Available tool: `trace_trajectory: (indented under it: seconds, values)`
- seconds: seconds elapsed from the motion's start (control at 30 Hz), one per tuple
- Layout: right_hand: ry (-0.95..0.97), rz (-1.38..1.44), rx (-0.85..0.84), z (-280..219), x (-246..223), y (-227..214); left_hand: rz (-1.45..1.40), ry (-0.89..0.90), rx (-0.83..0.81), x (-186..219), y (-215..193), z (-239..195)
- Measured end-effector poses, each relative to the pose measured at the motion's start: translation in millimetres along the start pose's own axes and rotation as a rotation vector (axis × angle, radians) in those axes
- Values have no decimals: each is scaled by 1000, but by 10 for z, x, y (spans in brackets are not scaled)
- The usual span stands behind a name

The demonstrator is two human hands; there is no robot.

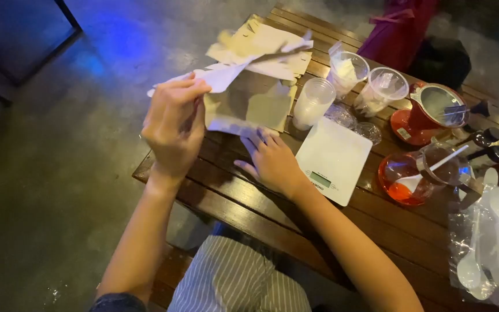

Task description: The person folds flat cardboard pieces into small open-top boxes on a wooden table. After assembling one box, they place it aside and then use a plastic spoon to scoop a red liquid from a glass pitcher into a clear plastic cup.

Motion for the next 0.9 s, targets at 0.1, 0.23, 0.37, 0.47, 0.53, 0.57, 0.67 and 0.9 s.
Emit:
trace_trajectory:
  seconds: [0.1, 0.23, 0.37, 0.47, 0.53, 0.57, 0.67, 0.9]
  values:
    - [42, 3, -18, 132, 27, 46, 9, 21, 49, 112, -187, 77]
    - [81, -4, -58, 318, 107, 158, -18, 38, 141, 195, -439, 182]
    - [164, 219, 9, 514, 170, 63, 4, -30, 60, 325, -670, 188]
    - [162, 96, 41, 607, 256, 202, 54, -19, 51, 422, -861, 104]
    - [154, -55, 50, 673, 330, 338, 72, -25, 33, 481, -985, -3]
    - [129, 19, -3, 718, 382, 434, 124, -8, 32, 518, -1030, -68]
    - [34, 67, -70, 705, 528, 708, 173, 40, -26, 567, -1142, -320]
    - [96, 637, -190, 472, 498, 54, 266, 15, -193, 836, -1064, -788]
Point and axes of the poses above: each hand's wrist, its own z-axis towards the middle knuckle, its own y-axis out of the palm, x = y × z, the point moved 6 cm from there along z, towards the middle knuckle
